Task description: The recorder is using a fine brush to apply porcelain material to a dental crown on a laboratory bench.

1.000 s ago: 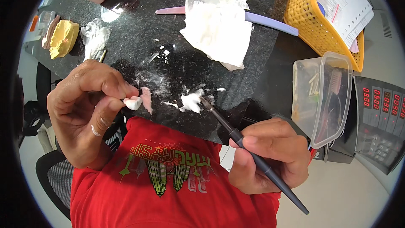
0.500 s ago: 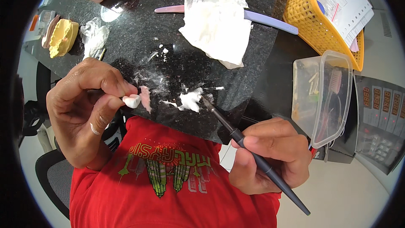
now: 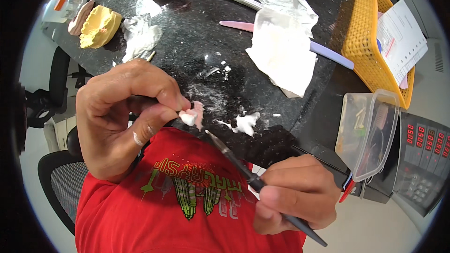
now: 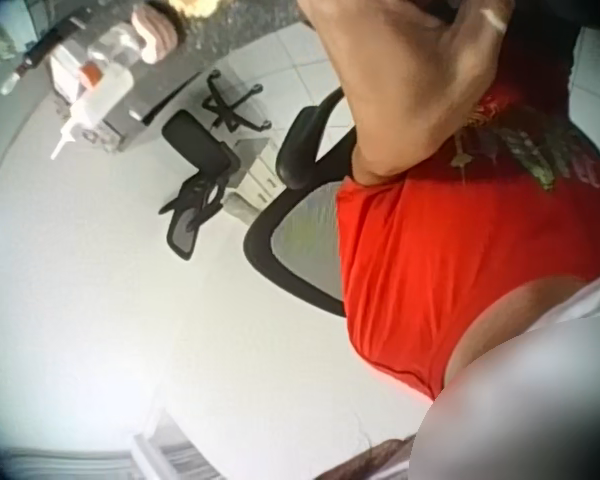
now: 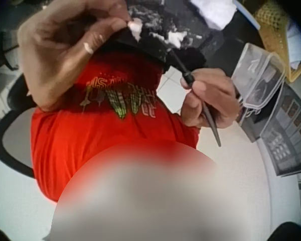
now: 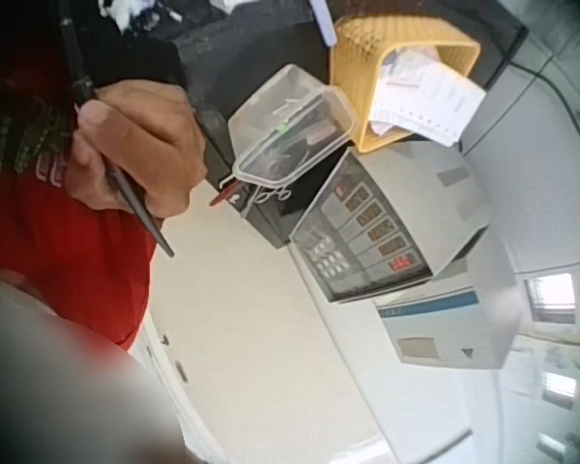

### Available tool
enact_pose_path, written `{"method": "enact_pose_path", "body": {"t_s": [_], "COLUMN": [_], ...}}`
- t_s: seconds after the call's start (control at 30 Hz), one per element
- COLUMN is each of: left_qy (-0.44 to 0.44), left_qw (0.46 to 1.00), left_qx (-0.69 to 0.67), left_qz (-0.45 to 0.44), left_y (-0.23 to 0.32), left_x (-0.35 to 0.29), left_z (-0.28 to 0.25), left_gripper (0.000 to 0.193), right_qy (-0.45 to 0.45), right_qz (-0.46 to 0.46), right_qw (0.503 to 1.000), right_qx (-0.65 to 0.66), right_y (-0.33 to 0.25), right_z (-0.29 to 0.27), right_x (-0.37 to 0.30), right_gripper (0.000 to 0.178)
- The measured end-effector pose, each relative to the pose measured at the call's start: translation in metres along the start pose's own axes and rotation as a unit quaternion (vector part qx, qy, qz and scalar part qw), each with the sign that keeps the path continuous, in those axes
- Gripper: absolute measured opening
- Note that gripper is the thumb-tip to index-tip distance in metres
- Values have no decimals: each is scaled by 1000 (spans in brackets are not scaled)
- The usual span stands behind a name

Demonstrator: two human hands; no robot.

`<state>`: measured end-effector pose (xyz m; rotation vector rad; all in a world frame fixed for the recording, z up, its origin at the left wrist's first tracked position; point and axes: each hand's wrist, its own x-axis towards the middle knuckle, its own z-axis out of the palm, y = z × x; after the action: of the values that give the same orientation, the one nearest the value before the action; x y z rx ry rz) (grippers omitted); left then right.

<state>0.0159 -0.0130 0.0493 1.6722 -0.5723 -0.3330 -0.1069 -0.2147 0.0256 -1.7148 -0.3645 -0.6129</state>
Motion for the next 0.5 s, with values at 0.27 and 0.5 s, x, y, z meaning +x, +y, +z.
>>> {"method": "enact_pose_path", "body": {"t_s": [0.27, 0.5], "left_qy": [-34, -59], "left_qw": [998, 995], "left_qx": [48, 81], "left_qz": [11, 28], "left_y": [2, 3], "left_x": [1, 2], "left_z": [-6, -12], "left_gripper": [8, 7], "right_qy": [4, -9], "right_qz": [18, -3], "right_qw": [1000, 997], "right_qx": [-20, -78], "right_y": [0, 3], "right_z": [11, 17], "right_x": [5, 8], "right_gripper": [34, 24]}}
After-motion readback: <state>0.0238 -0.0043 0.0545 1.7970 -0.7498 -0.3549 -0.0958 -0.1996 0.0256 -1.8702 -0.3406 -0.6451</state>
